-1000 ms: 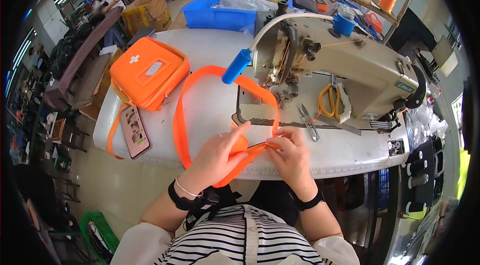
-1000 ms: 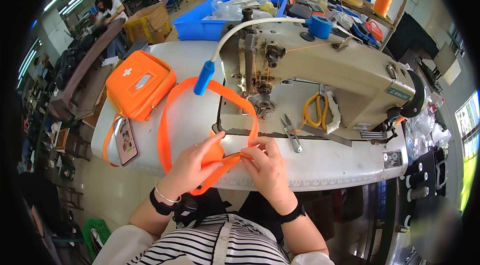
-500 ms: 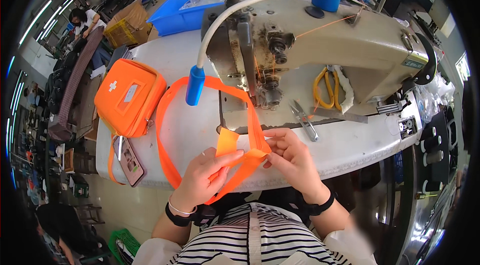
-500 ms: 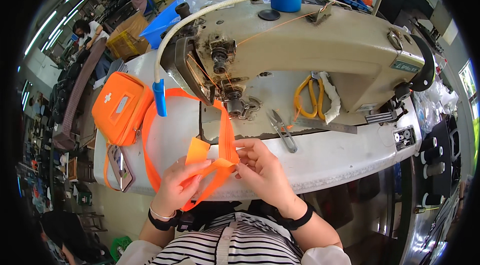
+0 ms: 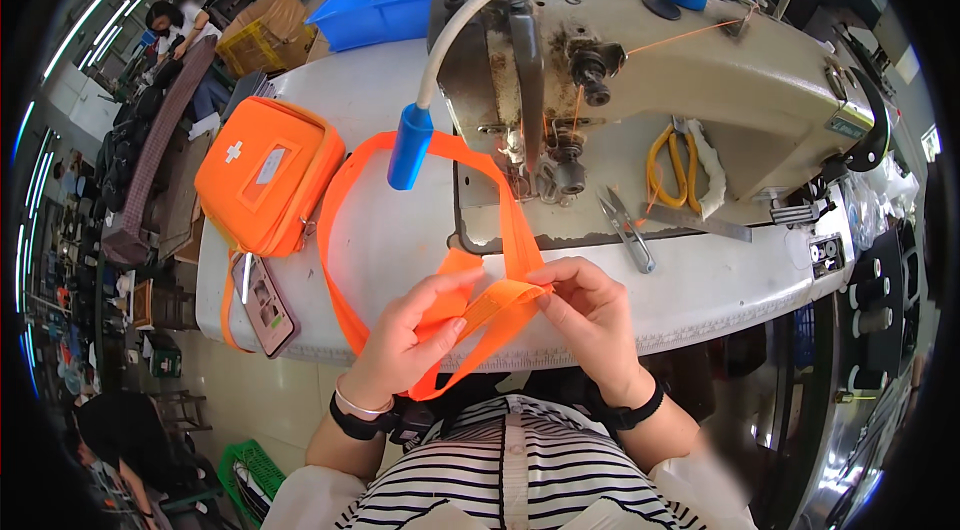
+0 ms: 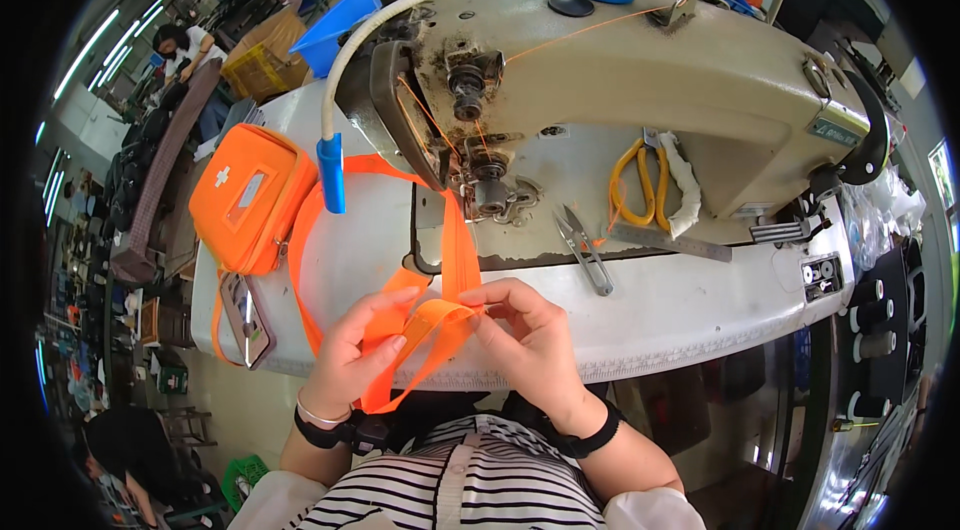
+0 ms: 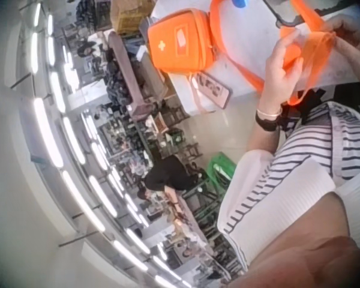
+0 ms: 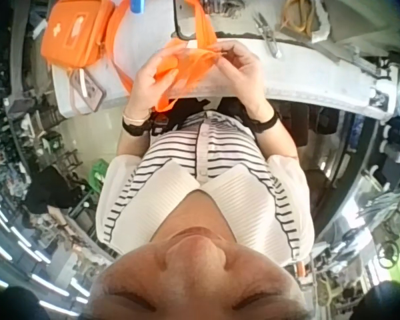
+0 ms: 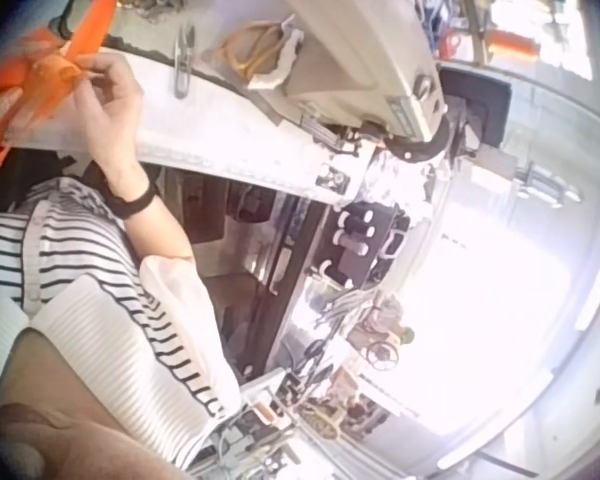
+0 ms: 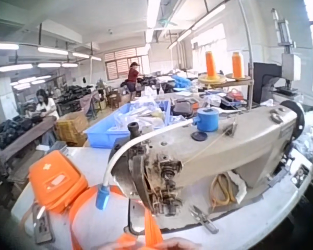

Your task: The person uses a sewing machine to stitch an orange strap. They cut the strap with scissors, fold the end, and sew it under the machine's presser foot. The person trims excess thread and inspects the finished seam.

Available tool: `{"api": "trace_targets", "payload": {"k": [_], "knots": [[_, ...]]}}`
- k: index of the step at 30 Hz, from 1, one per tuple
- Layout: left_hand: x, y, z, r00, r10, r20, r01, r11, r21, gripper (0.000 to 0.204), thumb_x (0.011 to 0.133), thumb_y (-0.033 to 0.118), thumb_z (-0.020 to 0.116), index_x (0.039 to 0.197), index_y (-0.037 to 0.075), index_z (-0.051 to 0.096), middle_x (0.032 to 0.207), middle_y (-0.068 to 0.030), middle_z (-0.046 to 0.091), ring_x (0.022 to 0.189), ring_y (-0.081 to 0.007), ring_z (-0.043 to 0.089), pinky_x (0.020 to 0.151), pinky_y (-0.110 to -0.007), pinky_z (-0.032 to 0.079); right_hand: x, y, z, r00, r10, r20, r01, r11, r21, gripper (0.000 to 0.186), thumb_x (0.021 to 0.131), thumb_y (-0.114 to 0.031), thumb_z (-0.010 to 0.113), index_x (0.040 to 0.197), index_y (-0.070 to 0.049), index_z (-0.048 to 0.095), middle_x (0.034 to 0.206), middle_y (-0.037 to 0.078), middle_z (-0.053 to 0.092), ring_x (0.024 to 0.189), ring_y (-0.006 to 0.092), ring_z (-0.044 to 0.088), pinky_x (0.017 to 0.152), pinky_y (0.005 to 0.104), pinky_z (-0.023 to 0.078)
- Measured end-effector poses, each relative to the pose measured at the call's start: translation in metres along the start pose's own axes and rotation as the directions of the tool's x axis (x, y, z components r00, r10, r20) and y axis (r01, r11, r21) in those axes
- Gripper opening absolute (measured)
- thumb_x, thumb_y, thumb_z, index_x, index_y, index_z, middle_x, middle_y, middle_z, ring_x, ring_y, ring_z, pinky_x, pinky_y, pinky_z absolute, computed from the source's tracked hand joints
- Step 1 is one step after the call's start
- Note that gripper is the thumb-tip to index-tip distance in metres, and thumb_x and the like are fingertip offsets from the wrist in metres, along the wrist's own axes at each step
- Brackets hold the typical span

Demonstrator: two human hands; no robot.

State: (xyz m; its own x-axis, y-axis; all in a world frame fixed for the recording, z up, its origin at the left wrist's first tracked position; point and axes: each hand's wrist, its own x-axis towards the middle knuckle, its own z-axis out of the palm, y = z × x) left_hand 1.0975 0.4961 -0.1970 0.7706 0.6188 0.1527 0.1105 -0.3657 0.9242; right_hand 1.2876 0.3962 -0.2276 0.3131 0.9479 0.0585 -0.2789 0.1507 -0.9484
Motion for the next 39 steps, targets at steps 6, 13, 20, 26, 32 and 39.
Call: {"api": "trace_targets", "payload": {"k": [6,13,20,26,32,39], "knots": [[-0.004,-0.007,-0.007,0.985,-0.167,0.052,0.174,0.902,-0.395,0.041,0.092,-0.003,0.049,0.133,0.0,0.046,0.112,-0.0084,0.062,0.102,-0.0136,0.059,0.093,-0.029,0.046,-0.003,-0.003,-0.003,0.996,-0.049,-0.072,0.037,0.988,-0.153,0.014,0.09,0.002,0.056,0.104,0.003,0.061,0.095,0.004,0.065,0.089,0.0116,0.063,0.081,0.0243,0.049],[-0.008,-0.012,-0.009,0.967,-0.208,-0.148,0.183,0.969,-0.166,0.038,0.092,0.0,0.053,0.13,0.002,0.051,0.1,-0.0084,0.062,0.086,-0.0112,0.06,0.075,-0.025,0.05,0.0,0.002,-0.007,0.991,-0.075,-0.111,0.063,0.992,-0.11,0.014,0.091,0.004,0.055,0.103,0.003,0.06,0.095,0.005,0.066,0.089,0.0104,0.063,0.08,0.0229,0.049],[0.004,0.003,-0.008,0.909,0.196,-0.367,0.17,0.629,0.759,0.053,0.078,0.02,0.076,0.126,0.007,0.056,0.111,-0.0125,0.057,0.096,-0.0275,0.057,0.08,-0.036,0.046,-0.001,-0.001,-0.002,0.992,-0.053,-0.115,0.039,0.991,-0.126,0.014,0.089,0.005,0.058,0.103,0.004,0.06,0.096,0.004,0.065,0.089,0.0101,0.062,0.079,0.0231,0.049],[0.025,0.024,0.017,0.905,0.411,-0.108,-0.269,0.751,0.604,0.04,0.076,0.014,0.076,0.114,0.009,0.064,0.107,-0.0064,0.058,0.097,-0.026,0.055,0.084,-0.04,0.042,0.0,-0.002,0.001,0.985,-0.169,-0.03,0.14,0.893,-0.427,0.016,0.083,0.008,0.061,0.098,0.002,0.062,0.089,0.006,0.064,0.082,0.0141,0.062,0.075,0.0252,0.05],[0.029,0.008,0.029,0.968,0.229,-0.099,-0.187,0.929,0.318,0.019,0.081,-0.003,0.065,0.099,0.003,0.065,0.091,-0.0078,0.061,0.081,-0.0184,0.059,0.073,-0.03,0.046,0.001,-0.006,0.005,0.955,-0.294,0.042,0.266,0.785,-0.56,0.015,0.079,0.008,0.063,0.093,0.001,0.063,0.084,0.009,0.064,0.077,0.0191,0.062,0.071,0.0278,0.05],[0.025,-0.001,0.032,0.993,0.057,-0.105,-0.056,0.998,0.014,0.008,0.089,-0.005,0.056,0.097,-0.003,0.059,0.09,-0.005,0.059,0.079,-0.0108,0.058,0.07,-0.025,0.048,0.002,-0.001,0.005,0.973,-0.23,0.034,0.215,0.835,-0.507,0.015,0.081,0.007,0.061,0.094,0.001,0.063,0.085,0.011,0.064,0.077,0.0224,0.065,0.07,0.0292,0.052]]}}
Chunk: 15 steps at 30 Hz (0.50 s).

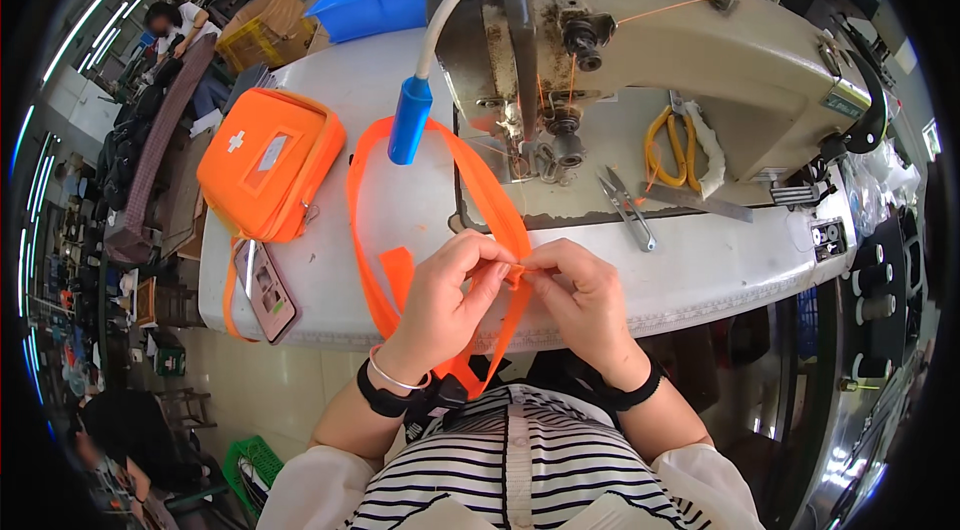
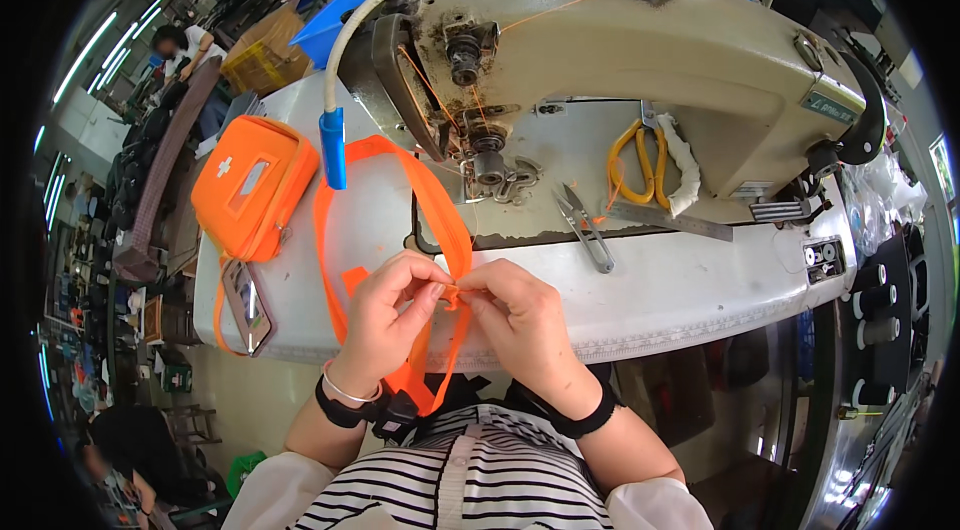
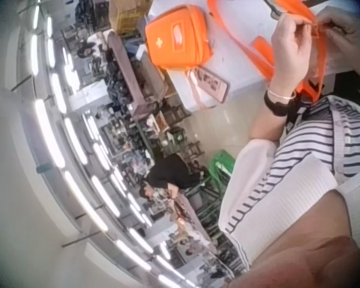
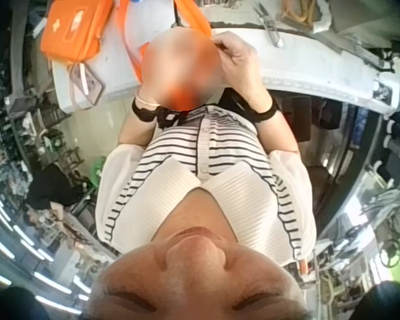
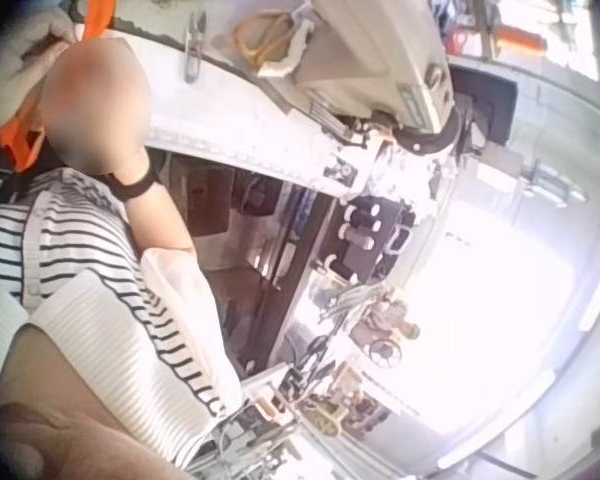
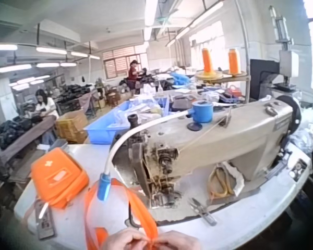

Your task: The person uses a sewing machine to stitch an orange strap. They cut the strap with scissors, fold the end, and sew it under the machine's presser foot. The person trims excess thread and inspects the finished seam.

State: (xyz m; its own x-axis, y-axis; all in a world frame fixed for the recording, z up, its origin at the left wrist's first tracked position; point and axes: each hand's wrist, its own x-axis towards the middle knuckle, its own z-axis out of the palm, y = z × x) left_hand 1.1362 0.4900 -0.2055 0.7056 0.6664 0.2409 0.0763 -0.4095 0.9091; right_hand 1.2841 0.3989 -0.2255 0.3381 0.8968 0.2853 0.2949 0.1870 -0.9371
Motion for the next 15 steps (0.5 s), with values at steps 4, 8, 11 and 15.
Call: {"api": "trace_targets", "payload": {"k": [4,8,11,15], "knots": [[0.0,-0.006,-0.006,0.987,-0.137,0.081,0.151,0.966,-0.209,0.008,0.092,-0.003,0.053,0.098,-0.002,0.059,0.094,-0.0039,0.056,0.085,-0.0102,0.056,0.077,-0.024,0.048,0.0,0.003,0.002,0.997,0.076,0.013,-0.076,0.995,0.056,0.015,0.082,0.007,0.061,0.095,0.001,0.064,0.087,0.011,0.065,0.077,0.0214,0.066,0.07,0.0284,0.053],[0.003,-0.009,-0.012,0.982,-0.127,0.137,0.158,0.958,-0.241,0.011,0.088,-0.006,0.056,0.098,-0.002,0.06,0.099,-0.0057,0.054,0.087,-0.0125,0.057,0.081,-0.025,0.048,0.001,0.004,0.002,0.998,0.063,0.003,-0.063,0.998,0.002,0.016,0.082,0.006,0.061,0.097,0.001,0.064,0.088,0.012,0.066,0.077,0.0211,0.067,0.07,0.028,0.053],[0.004,-0.007,-0.012,0.992,-0.063,0.11,0.077,0.988,-0.132,0.015,0.084,-0.009,0.06,0.097,-0.002,0.06,0.101,-0.0065,0.054,0.088,-0.0139,0.058,0.081,-0.025,0.049,0.002,0.001,0.001,0.999,0.048,-0.01,-0.048,0.998,-0.036,0.019,0.081,0.005,0.063,0.099,0.001,0.064,0.089,0.012,0.066,0.078,0.0219,0.067,0.07,0.0295,0.053],[0.0,-0.011,-0.004,0.997,0.066,0.026,-0.067,0.997,0.043,0.019,0.078,-0.012,0.063,0.093,0.0,0.061,0.093,-0.0074,0.057,0.087,-0.0155,0.059,0.079,-0.026,0.05,0.001,0.001,-0.022,0.995,-0.063,-0.083,0.038,0.961,-0.273,0.027,0.076,0.002,0.067,0.103,0.001,0.063,0.098,0.014,0.064,0.09,0.0276,0.063,0.08,0.0358,0.051]]}}
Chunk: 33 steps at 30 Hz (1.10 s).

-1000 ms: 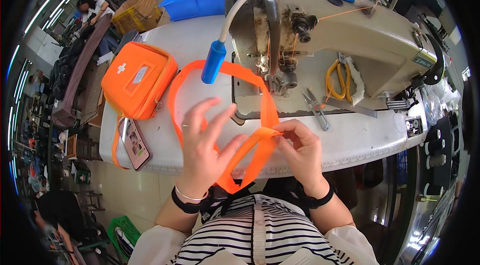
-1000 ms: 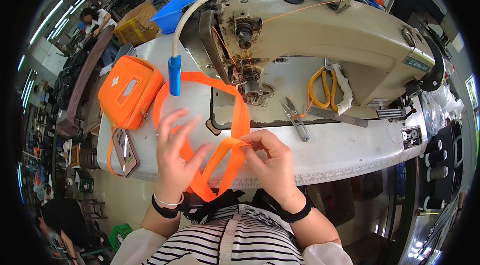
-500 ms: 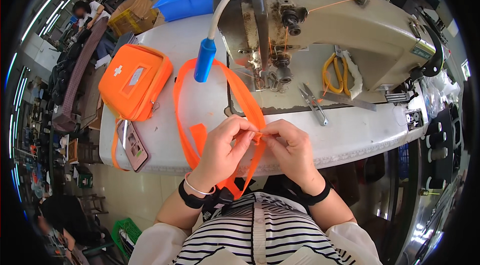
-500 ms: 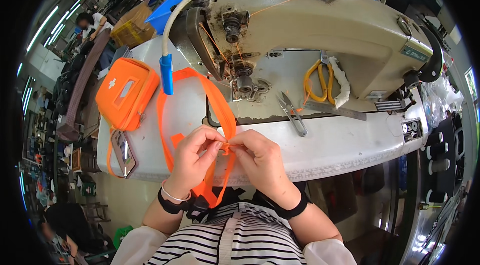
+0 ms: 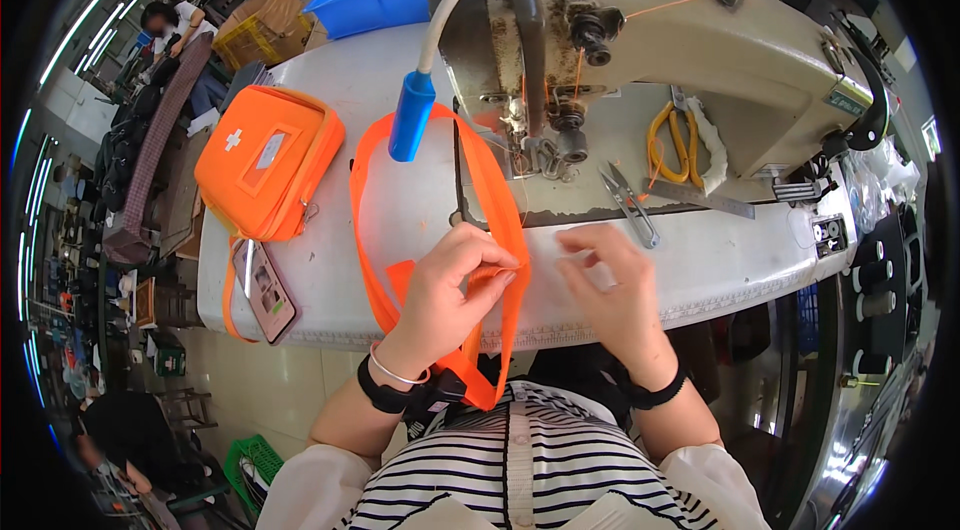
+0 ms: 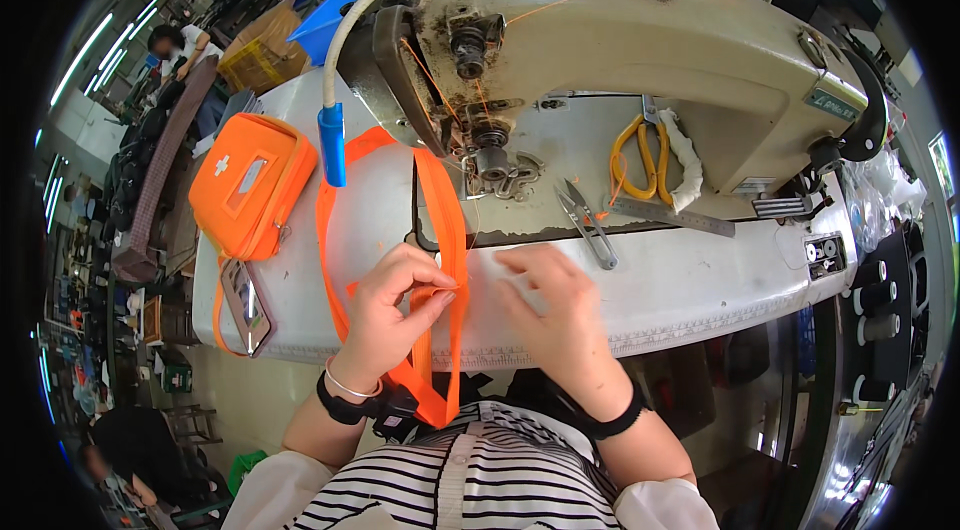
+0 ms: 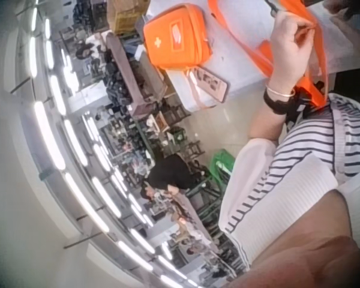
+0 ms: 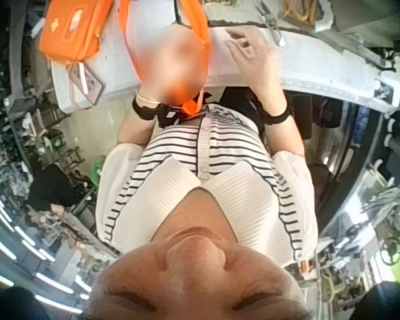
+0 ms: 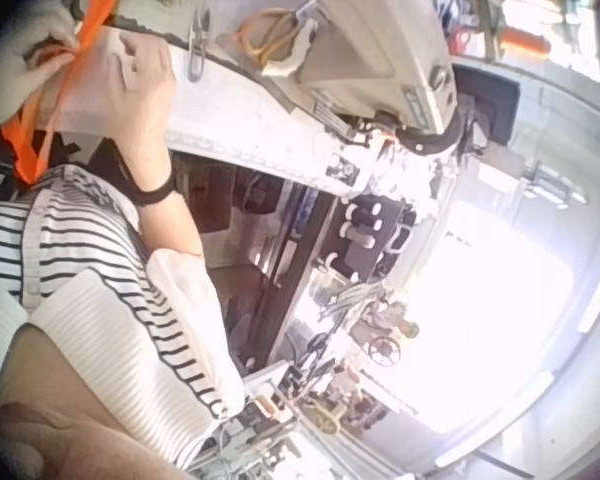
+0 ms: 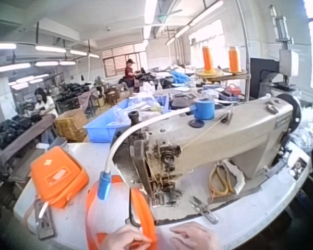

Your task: The person uses a sewing machine to stitch an orange strap. They cut the strap with scissors, fold the end, and sew it under the machine's presser foot. The person trims excess thread and inspects the finished seam.

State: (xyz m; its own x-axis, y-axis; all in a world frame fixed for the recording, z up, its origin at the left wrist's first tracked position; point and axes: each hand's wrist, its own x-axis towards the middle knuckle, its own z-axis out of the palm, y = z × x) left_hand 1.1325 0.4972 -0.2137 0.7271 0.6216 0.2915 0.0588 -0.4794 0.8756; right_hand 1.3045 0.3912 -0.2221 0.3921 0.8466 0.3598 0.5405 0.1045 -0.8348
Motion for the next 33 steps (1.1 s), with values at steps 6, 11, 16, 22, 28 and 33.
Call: {"api": "trace_targets", "payload": {"k": [6,11,16,22,28,33], "knots": [[-0.007,-0.008,0.01,0.977,0.209,0.051,-0.213,0.906,0.366,0.019,0.07,-0.009,0.068,0.084,0.002,0.063,0.086,-0.0072,0.059,0.078,-0.0255,0.057,0.065,-0.035,0.047,-0.003,0.015,-0.045,0.995,-0.093,-0.022,0.07,0.864,-0.499,0.04,0.071,-0.001,0.071,0.109,0.0,0.06,0.116,0.014,0.056,0.102,0.034,0.053,0.088,0.0402,0.046],[-0.011,-0.012,0.015,0.944,0.306,0.123,-0.328,0.835,0.442,0.021,0.066,-0.008,0.069,0.083,0.003,0.065,0.092,-0.0056,0.061,0.084,-0.0237,0.06,0.069,-0.034,0.049,-0.013,0.022,-0.057,0.998,-0.056,0.026,0.061,0.876,-0.478,0.025,0.074,0.0,0.069,0.098,0.0,0.064,0.097,0.011,0.059,0.09,0.0305,0.054,0.079,0.0394,0.046],[-0.02,-0.009,0.011,0.945,0.291,0.147,-0.325,0.811,0.487,0.025,0.066,-0.005,0.072,0.088,0.005,0.069,0.099,-0.0061,0.061,0.089,-0.0233,0.064,0.069,-0.032,0.053,-0.011,0.02,-0.055,0.987,-0.16,-0.004,0.134,0.84,-0.526,0.014,0.077,-0.003,0.066,0.091,-0.003,0.065,0.085,0.006,0.06,0.079,0.026,0.056,0.069,0.0376,0.045],[-0.03,-0.009,0.009,0.946,0.267,0.185,-0.324,0.808,0.491,0.027,0.068,0.003,0.078,0.094,0.006,0.071,0.1,-0.0067,0.059,0.102,-0.025,0.064,0.074,-0.033,0.054,-0.016,0.003,-0.027,0.986,-0.103,0.13,0.15,0.886,-0.439,0.015,0.077,-0.007,0.068,0.092,-0.007,0.063,0.074,0.005,0.054,0.068,0.0227,0.057,0.062,0.0353,0.046],[-0.032,-0.009,0.003,0.949,0.225,0.22,-0.3,0.859,0.414,0.043,0.066,0.013,0.082,0.105,0.005,0.066,0.105,-0.008,0.06,0.108,-0.0276,0.061,0.084,-0.037,0.052,-0.011,-0.01,-0.013,0.965,-0.073,0.252,0.18,0.884,-0.432,0.027,0.073,-0.018,0.074,0.096,-0.008,0.062,0.077,0.004,0.051,0.07,0.0203,0.057,0.06,0.0335,0.044],[-0.028,-0.007,-0.01,0.963,0.11,0.246,-0.189,0.927,0.323,0.048,0.07,0.017,0.08,0.112,0.005,0.06,0.119,-0.0095,0.061,0.116,-0.0286,0.057,0.097,-0.041,0.045,-0.008,-0.008,-0.01,0.942,-0.09,0.324,0.228,0.879,-0.418,0.033,0.073,-0.018,0.075,0.102,-0.008,0.063,0.078,0.004,0.051,0.07,0.02,0.056,0.06,0.0335,0.042]]}}
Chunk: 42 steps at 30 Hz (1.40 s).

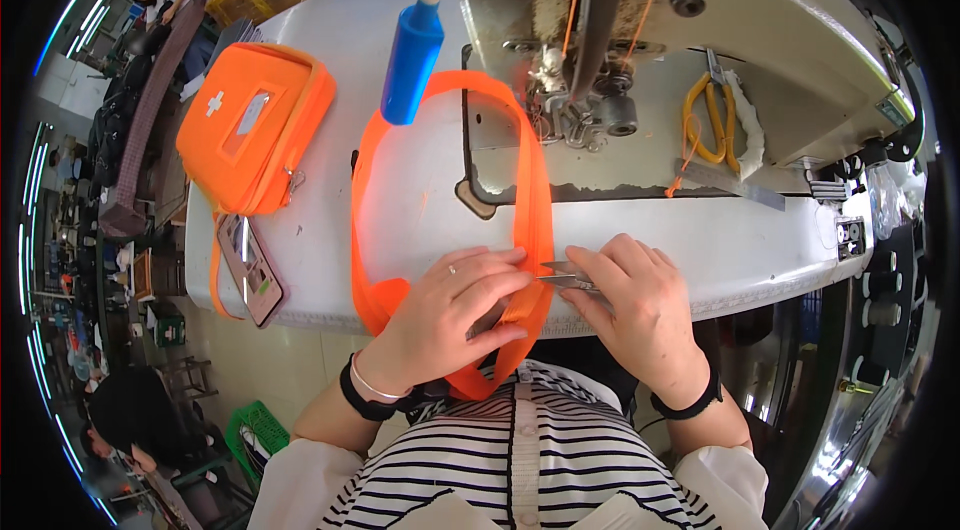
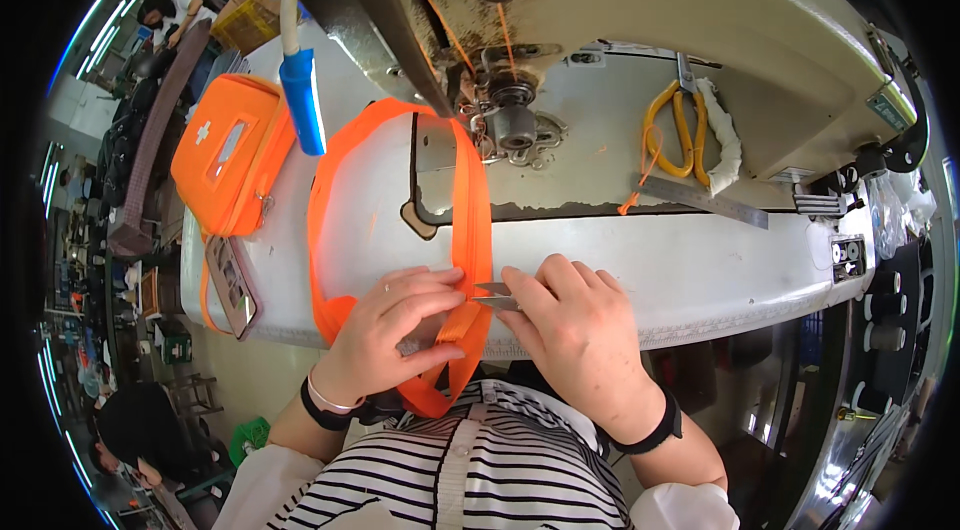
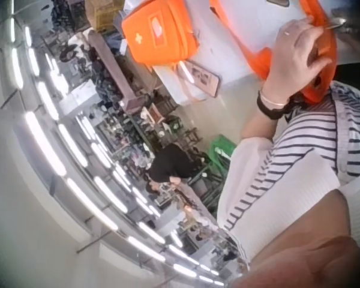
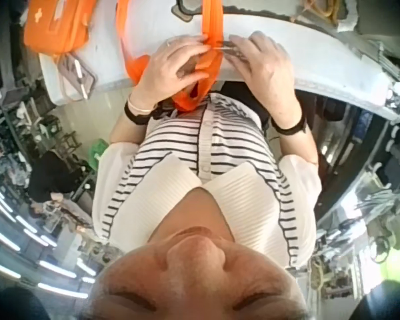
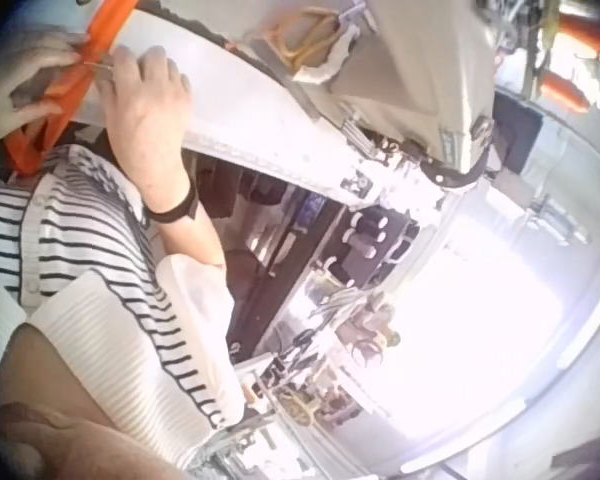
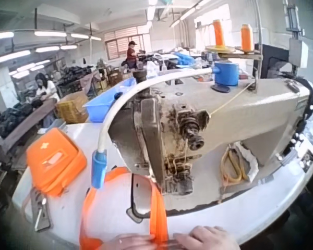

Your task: The person uses a sewing machine to stitch an orange strap. They cut the strap with scissors, fold the end, and sew it under the machine's presser foot. The person trims excess thread and inspects the finished seam.

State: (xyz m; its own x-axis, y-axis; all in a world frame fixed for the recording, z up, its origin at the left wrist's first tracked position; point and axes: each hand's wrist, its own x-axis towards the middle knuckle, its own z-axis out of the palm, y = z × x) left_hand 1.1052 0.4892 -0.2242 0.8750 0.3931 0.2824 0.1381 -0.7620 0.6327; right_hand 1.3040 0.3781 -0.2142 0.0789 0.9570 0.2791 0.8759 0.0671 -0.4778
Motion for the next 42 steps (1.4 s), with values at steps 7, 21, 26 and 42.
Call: {"api": "trace_targets", "payload": {"k": [7,21,26,42], "knots": [[0.001,-0.002,-0.007,0.999,0.015,0.03,-0.015,1.0,-0.007,0.04,0.07,0.018,0.08,0.104,0.006,0.062,0.111,-0.0061,0.064,0.116,-0.0246,0.058,0.099,-0.043,0.043,0.0,-0.003,-0.009,0.999,0.015,0.047,-0.014,1.0,-0.013,0.036,0.072,-0.015,0.075,0.105,-0.007,0.065,0.079,0.004,0.052,0.072,0.0204,0.055,0.065,0.0345,0.042],[0.001,0.007,0.019,0.984,0.042,-0.173,-0.015,0.988,0.155,0.026,0.068,0.003,0.076,0.091,0.009,0.065,0.096,-0.0023,0.065,0.104,-0.022,0.065,0.092,-0.043,0.046,-0.002,0.0,-0.007,0.993,-0.118,-0.025,0.115,0.988,-0.103,0.034,0.068,-0.013,0.075,0.101,-0.009,0.066,0.078,0.002,0.052,0.069,0.0183,0.053,0.06,0.0323,0.041],[0.002,0.007,0.021,0.973,0.037,-0.229,0.001,0.986,0.167,0.025,0.067,-0.001,0.072,0.089,0.008,0.064,0.093,-0.0027,0.066,0.101,-0.021,0.066,0.09,-0.04,0.047,-0.003,-0.001,-0.007,0.987,-0.153,-0.05,0.144,0.979,-0.145,0.032,0.069,-0.014,0.073,0.101,-0.009,0.067,0.077,0.001,0.051,0.067,0.0165,0.052,0.058,0.0314,0.038],[0.003,0.005,0.025,0.958,0.095,-0.271,-0.041,0.98,0.196,0.026,0.064,-0.002,0.072,0.088,0.008,0.067,0.09,-0.0029,0.065,0.099,-0.0207,0.066,0.08,-0.035,0.049,-0.003,-0.002,-0.005,0.977,-0.21,-0.046,0.198,0.96,-0.197,0.031,0.07,-0.012,0.066,0.1,-0.008,0.067,0.073,0.0,0.049,0.061,0.0156,0.048,0.055,0.0307,0.034]]}}
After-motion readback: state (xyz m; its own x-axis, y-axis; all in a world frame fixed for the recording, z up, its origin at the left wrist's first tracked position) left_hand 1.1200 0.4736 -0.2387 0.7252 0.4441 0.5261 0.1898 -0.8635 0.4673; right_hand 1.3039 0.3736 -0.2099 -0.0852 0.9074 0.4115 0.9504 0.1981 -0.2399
